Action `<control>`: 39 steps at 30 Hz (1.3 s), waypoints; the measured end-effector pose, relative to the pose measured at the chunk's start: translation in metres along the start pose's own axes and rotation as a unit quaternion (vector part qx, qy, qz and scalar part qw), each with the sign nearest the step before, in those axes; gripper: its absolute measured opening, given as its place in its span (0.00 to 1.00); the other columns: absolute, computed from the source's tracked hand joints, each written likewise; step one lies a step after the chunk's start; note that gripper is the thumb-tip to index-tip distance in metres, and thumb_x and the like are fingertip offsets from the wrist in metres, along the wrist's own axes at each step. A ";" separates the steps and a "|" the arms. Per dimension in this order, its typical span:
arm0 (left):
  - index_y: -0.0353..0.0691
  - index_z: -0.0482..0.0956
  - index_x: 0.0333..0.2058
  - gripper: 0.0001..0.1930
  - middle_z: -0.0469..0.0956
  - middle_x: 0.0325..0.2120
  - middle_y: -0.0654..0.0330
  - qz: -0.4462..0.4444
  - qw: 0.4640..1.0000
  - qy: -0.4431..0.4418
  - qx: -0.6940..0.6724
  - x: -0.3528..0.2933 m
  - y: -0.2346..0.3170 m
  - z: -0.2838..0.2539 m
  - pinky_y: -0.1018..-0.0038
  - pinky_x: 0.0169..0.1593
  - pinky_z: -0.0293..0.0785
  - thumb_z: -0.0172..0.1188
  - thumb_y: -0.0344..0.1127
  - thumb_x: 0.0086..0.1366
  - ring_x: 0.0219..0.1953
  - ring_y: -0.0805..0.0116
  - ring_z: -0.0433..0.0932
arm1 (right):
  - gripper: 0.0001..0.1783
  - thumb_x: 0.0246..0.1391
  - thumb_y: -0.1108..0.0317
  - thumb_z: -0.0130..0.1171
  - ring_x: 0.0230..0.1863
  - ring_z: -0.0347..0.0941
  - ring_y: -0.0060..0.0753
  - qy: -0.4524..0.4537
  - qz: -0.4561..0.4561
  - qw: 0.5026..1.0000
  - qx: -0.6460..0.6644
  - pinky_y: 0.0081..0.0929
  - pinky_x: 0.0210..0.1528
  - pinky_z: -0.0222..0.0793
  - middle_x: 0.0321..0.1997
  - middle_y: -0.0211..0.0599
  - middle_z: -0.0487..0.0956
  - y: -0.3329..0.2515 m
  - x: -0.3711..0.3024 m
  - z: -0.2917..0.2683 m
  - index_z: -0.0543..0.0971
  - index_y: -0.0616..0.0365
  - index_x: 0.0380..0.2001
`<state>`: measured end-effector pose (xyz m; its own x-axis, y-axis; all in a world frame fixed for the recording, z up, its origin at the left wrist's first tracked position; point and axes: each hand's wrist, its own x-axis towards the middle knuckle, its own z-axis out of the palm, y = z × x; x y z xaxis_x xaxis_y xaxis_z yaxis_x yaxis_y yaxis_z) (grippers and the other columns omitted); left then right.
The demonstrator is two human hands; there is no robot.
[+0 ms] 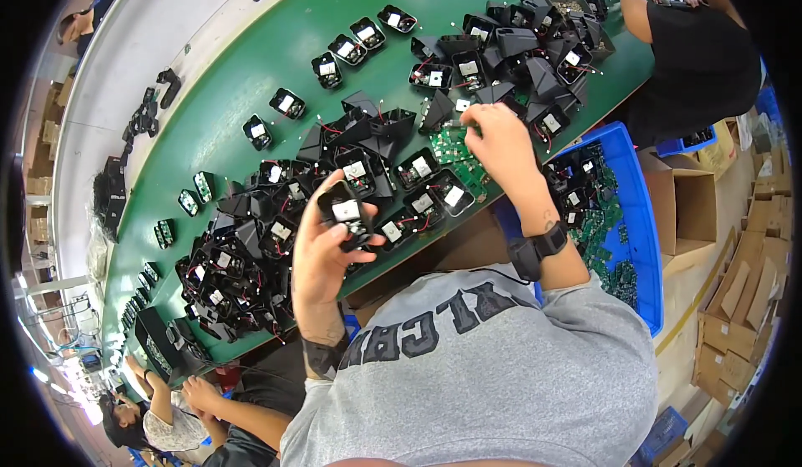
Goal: Assembling circuit boards into black plastic housings on a factory production line.
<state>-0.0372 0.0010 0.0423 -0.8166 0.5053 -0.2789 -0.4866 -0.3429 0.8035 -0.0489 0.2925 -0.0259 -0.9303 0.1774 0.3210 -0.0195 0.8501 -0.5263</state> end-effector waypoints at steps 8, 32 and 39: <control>0.41 0.58 0.65 0.34 0.72 0.51 0.53 0.050 0.998 0.035 0.030 0.011 -0.022 0.011 0.70 0.46 0.81 0.57 0.20 0.59 0.46 0.62 0.79 | 0.25 0.47 0.83 0.63 0.42 0.75 0.26 0.017 0.100 0.823 0.559 0.23 0.42 0.73 0.43 0.35 0.78 -0.054 -0.025 0.003 0.68 0.58 0.48; 0.44 0.68 0.60 0.30 0.69 0.43 0.63 0.180 0.945 0.126 0.243 0.022 -0.031 0.009 0.81 0.36 0.78 0.62 0.24 0.58 0.36 0.77 0.76 | 0.15 0.45 0.84 0.65 0.42 0.79 0.29 -0.020 -0.066 0.920 0.385 0.23 0.44 0.74 0.39 0.38 0.81 -0.080 -0.042 0.027 0.78 0.63 0.39; 0.43 0.62 0.63 0.32 0.68 0.44 0.62 0.167 0.958 0.111 0.204 0.020 -0.032 0.011 0.81 0.35 0.78 0.61 0.24 0.60 0.35 0.76 0.77 | 0.15 0.40 0.86 0.65 0.43 0.79 0.38 0.062 -0.170 0.912 0.369 0.29 0.45 0.76 0.40 0.41 0.81 -0.080 -0.041 0.030 0.78 0.61 0.33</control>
<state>-0.0350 0.0306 0.0166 -0.9734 0.2256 -0.0398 -0.0626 -0.0948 0.9935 -0.0199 0.2026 -0.0204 -0.7768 0.0600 0.6268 -0.5824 0.3102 -0.7514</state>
